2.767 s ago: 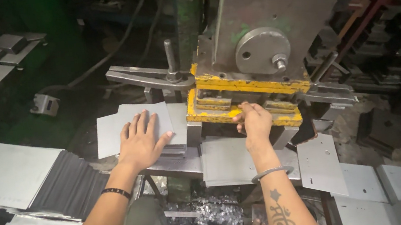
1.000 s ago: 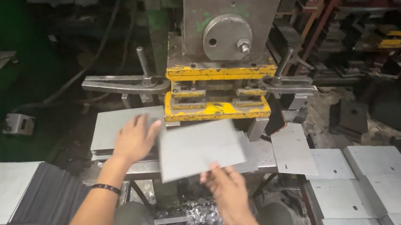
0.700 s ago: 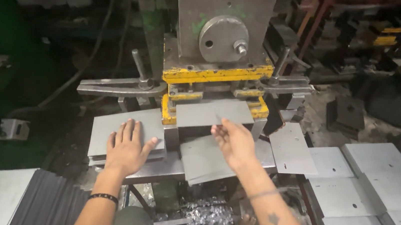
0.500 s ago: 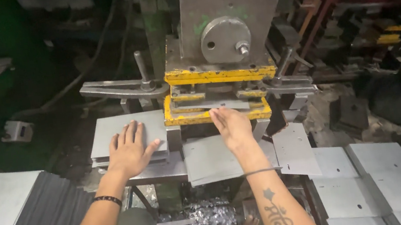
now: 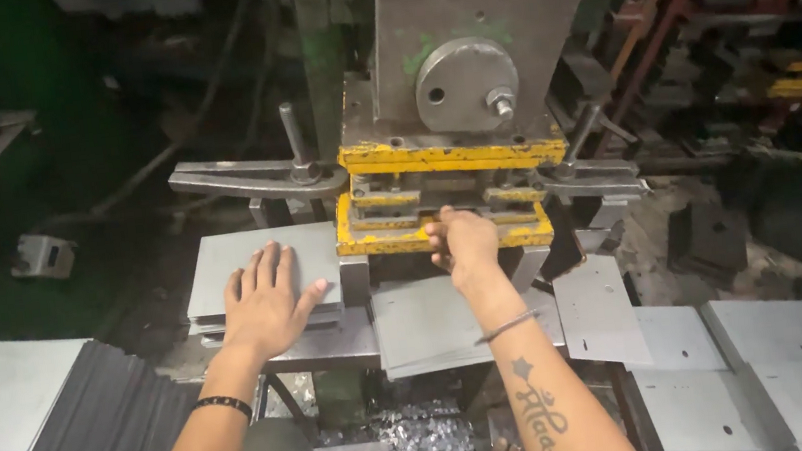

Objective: Using a stamping machine to punch holes into rectangular metal sheets.

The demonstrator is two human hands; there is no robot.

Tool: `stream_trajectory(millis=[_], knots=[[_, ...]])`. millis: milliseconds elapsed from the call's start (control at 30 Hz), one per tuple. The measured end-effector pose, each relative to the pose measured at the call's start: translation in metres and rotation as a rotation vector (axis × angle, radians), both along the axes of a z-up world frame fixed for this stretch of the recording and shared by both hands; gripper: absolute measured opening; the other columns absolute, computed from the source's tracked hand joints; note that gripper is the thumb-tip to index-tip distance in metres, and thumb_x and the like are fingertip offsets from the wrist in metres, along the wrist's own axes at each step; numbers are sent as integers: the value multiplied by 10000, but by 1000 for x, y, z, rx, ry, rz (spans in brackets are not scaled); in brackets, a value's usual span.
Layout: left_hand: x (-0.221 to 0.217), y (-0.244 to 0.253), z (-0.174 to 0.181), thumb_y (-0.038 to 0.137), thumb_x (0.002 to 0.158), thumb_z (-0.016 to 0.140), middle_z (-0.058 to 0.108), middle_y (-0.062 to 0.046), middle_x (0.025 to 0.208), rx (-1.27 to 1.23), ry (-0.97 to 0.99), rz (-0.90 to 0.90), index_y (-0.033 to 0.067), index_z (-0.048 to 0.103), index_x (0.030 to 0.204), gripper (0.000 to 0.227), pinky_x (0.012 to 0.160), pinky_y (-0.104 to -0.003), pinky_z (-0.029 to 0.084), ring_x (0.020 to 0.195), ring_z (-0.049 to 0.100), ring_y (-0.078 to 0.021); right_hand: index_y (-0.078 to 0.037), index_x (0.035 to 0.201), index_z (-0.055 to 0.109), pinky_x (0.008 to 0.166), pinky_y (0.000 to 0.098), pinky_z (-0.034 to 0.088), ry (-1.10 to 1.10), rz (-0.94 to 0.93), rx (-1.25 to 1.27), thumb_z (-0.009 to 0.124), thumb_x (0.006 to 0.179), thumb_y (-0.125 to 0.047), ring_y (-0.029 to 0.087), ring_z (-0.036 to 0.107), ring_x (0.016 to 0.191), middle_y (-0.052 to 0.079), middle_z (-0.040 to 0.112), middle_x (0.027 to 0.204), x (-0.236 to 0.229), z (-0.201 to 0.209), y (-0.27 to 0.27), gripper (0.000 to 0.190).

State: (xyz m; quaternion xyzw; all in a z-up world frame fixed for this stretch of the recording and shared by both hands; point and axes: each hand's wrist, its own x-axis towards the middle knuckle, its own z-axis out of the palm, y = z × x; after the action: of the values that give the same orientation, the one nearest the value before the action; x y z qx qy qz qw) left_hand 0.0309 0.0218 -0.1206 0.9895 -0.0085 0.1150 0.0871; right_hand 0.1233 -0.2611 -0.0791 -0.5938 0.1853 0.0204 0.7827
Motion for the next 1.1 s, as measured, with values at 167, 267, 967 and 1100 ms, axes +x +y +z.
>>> stream_trajectory(millis=[167, 267, 967, 1100], knots=[[0, 0, 4, 700, 957, 363, 233, -173, 1646, 16, 26, 13, 71, 286, 1564, 878, 1209, -521, 124, 1534, 175, -313, -109, 1007, 678, 445, 274, 443, 105, 8, 67, 627, 960, -171, 82, 542, 552, 2, 682, 756, 14, -5, 7, 93], [1, 0, 5, 703, 958, 363, 233, -178, 1645, 11, 17, 6, 65, 287, 1563, 882, 1207, -520, 124, 1532, 175, -321, -98, 984, 698, 442, 272, 435, 80, -32, 92, 658, 937, -146, 73, 534, 549, -5, 656, 732, 19, -9, -2, 79], [1, -1, 5, 722, 945, 367, 219, -171, 1647, 20, 40, 14, 79, 273, 1568, 900, 1209, -519, 108, 1537, 156, -313, -93, 978, 738, 426, 273, 433, -11, -50, 21, 684, 912, -160, 120, 546, 501, 34, 634, 661, -1, -3, 0, 108], [1, 0, 6, 721, 951, 361, 217, -175, 1649, 24, 42, 13, 72, 270, 1567, 899, 1209, -522, 107, 1538, 155, -314, -90, 947, 708, 440, 272, 453, -42, -19, 47, 672, 931, -186, 117, 563, 516, 32, 642, 682, 1, -8, -3, 103]])
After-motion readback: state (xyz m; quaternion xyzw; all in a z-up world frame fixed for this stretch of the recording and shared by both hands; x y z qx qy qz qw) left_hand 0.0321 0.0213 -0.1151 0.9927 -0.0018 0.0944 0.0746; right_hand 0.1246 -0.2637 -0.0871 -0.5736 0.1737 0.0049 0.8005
